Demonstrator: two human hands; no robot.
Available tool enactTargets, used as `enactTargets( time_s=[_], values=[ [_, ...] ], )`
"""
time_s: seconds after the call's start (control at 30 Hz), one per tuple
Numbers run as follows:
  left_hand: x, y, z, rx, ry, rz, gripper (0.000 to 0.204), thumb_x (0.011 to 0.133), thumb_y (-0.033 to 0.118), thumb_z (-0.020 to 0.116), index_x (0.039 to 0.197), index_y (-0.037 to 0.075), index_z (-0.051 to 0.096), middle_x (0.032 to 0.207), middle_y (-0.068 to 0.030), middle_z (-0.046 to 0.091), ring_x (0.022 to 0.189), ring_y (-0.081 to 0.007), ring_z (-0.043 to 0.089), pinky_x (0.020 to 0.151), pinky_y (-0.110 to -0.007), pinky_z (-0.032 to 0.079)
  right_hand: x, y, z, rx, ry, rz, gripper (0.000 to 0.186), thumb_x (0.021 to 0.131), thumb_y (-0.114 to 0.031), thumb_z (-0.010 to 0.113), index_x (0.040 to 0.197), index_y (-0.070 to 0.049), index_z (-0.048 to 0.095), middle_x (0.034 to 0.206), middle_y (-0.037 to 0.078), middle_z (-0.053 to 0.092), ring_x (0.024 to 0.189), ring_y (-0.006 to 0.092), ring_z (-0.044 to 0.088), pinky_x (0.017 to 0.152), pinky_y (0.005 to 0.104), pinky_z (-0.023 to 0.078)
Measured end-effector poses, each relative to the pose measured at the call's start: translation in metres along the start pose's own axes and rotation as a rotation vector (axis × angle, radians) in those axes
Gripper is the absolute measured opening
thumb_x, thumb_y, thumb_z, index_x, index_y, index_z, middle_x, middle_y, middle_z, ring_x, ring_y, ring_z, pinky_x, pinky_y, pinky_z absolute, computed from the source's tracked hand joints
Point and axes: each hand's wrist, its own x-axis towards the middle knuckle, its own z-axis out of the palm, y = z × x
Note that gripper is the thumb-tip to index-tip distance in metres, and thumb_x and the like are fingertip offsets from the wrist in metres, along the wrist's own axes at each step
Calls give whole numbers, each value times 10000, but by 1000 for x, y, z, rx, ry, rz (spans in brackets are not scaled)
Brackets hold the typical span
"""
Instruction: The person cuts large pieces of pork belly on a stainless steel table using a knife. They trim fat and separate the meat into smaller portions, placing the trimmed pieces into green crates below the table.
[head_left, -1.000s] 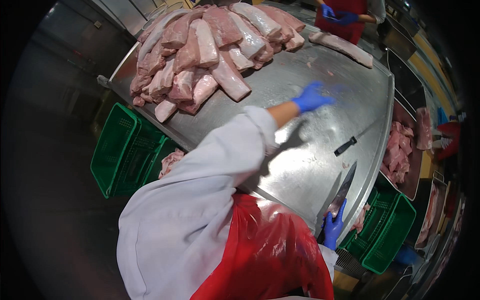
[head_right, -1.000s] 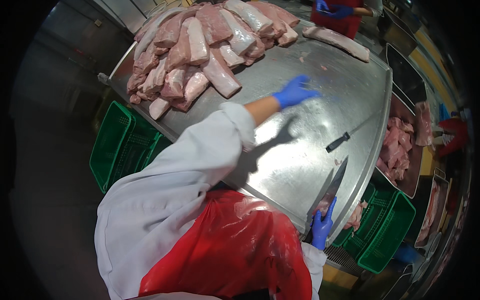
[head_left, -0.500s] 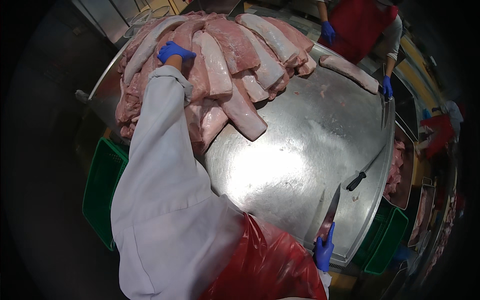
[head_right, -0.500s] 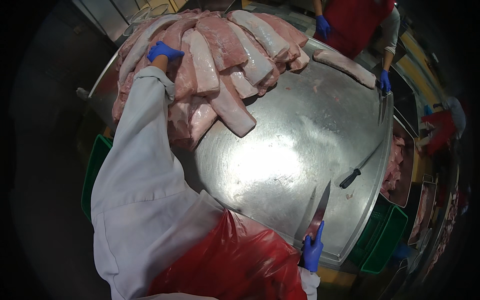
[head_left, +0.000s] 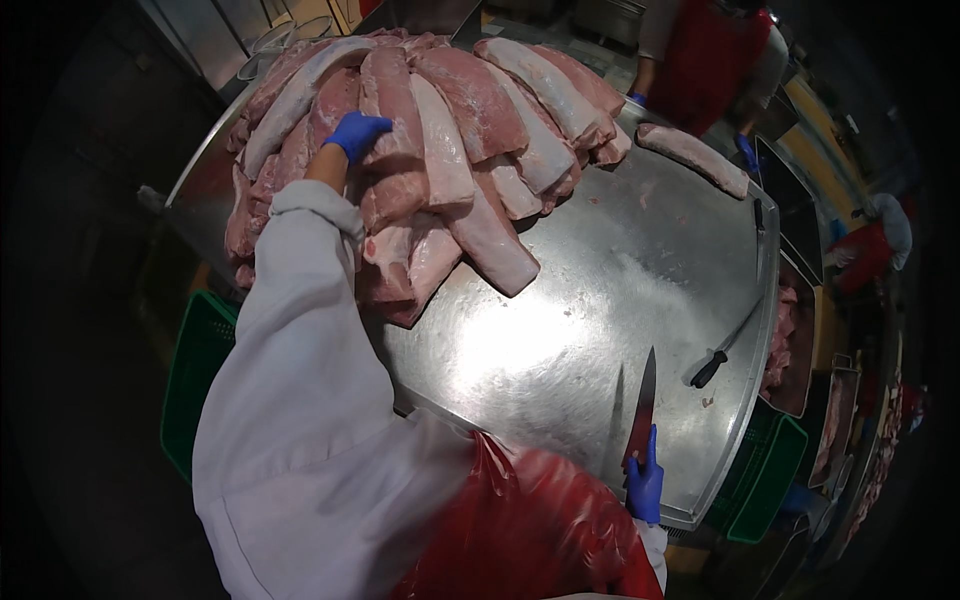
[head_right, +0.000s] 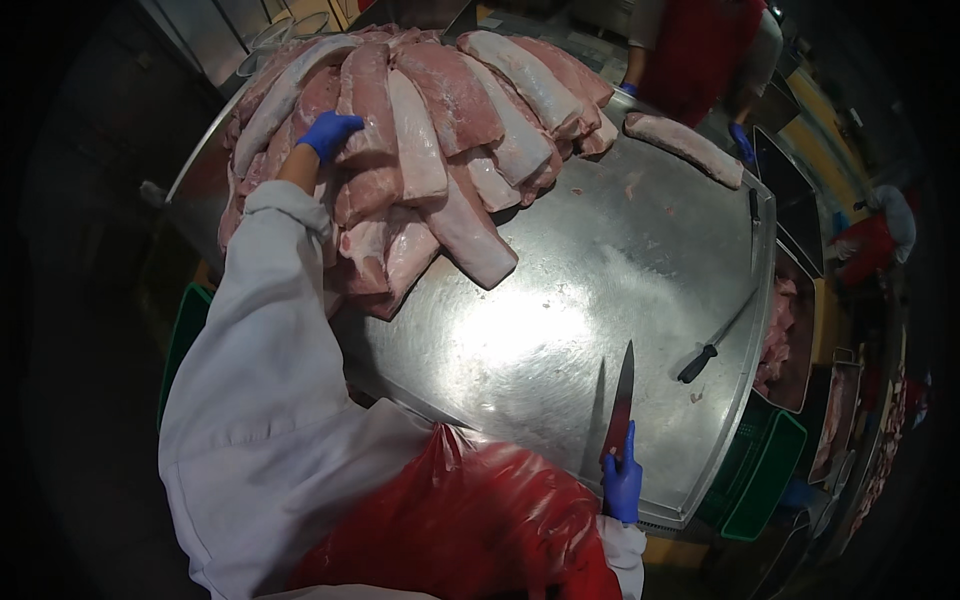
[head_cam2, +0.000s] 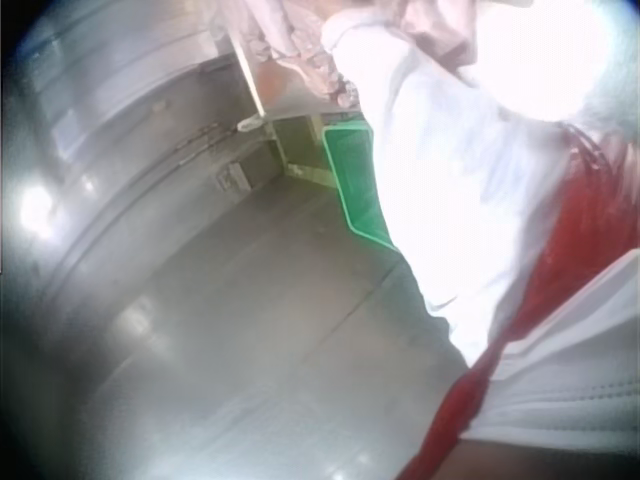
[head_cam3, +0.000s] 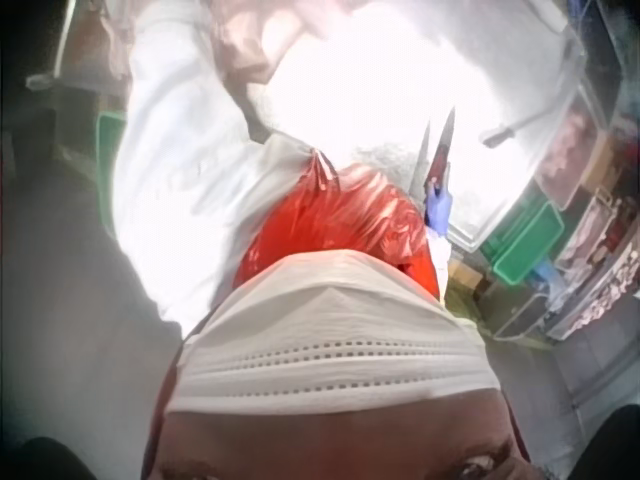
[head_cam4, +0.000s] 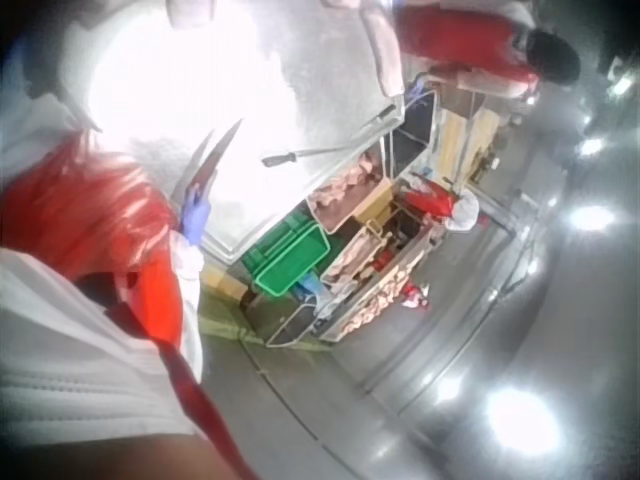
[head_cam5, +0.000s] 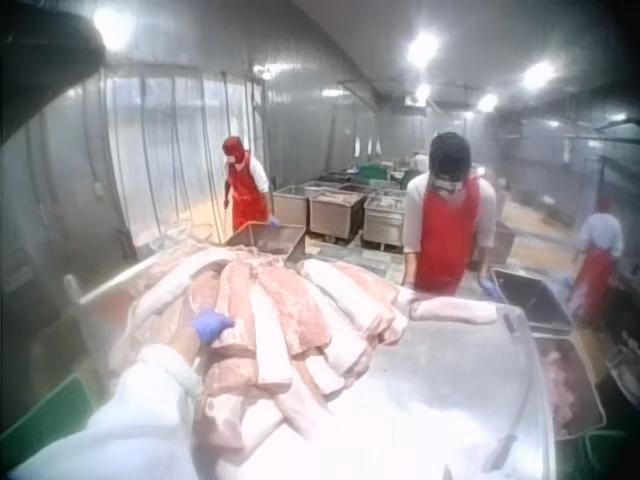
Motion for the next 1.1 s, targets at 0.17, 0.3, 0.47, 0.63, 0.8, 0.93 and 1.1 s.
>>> enactTargets(
  time_s=[0.17, 0.3, 0.47, 0.63, 0.8, 0.93, 1.1],
  values=[
    [-109, -27, 62, 500, 277, 390, 605, 667, 303, 805, 1082, -61, 559, 1042, -238, 656, 995, -379, 651, 858, -448, 513, -6, 19, -10, 11, 27, -68, 654, 992, -116, 513, 1569, -174, 210, 586, 42, 527, 473, 88, 434, 461, 294, 390],
    [-215, -49, 152, 886, 228, 545, 545, 680, 287, 793, 1083, 2, 562, 1001, -227, 630, 955, -428, 628, 850, -469, 506, -26, 65, -21, -8, 79, -52, 645, 1001, -134, 510, 1570, -179, 209, 563, 29, 488, 475, 83, 406, 455, 295, 370],
    [-319, -118, 262, 1101, -98, 627, 548, 718, 321, 779, 1144, 51, 565, 1021, -183, 581, 974, -404, 582, 866, -478, 473, -29, 92, -41, 31, 55, -38, 661, 1003, -136, 517, 1574, -204, 191, 560, 10, 446, 483, 82, 378, 454, 293, 364],
    [-332, -127, 327, 752, -125, 500, 867, 734, 406, 783, 1417, 31, 403, 1391, -288, 399, 1281, -434, 412, 1041, -501, 380, -11, 127, -66, 131, 91, -58, 644, 991, -165, 560, 1559, -204, 259, 624, 19, 555, 491, 78, 480, 448, 272, 413],
    [-332, -153, 456, 527, -179, 528, 993, 784, 472, 728, 1525, 37, 229, 1538, -299, 225, 1411, -459, 255, 1115, -531, 295, 45, 165, -66, 257, 138, -133, 534, 958, -183, 595, 1444, -106, 386, 701, 62, 614, 528, 126, 574, 497, 296, 489],
    [-366, -76, 536, 751, -208, 610, 956, 829, 493, 613, 1564, 86, 159, 1616, -238, 41, 1480, -455, 83, 1165, -595, 149, 87, 147, -71, 339, 105, -15, 467, 972, -218, 582, 1397, -117, 417, 696, 59, 614, 523, 131, 574, 477, 309, 486],
    [-301, -60, 560, 876, -236, 635, 822, 853, 346, 540, 1563, 106, 202, 1641, -133, 96, 1511, -377, 47, 1184, -574, 121, 140, 136, -53, 423, 69, -95, 497, 964, -282, 566, 1411, -135, 406, 725, 83, 629, 530, 168, 595, 505, 324, 502]
  ],
)
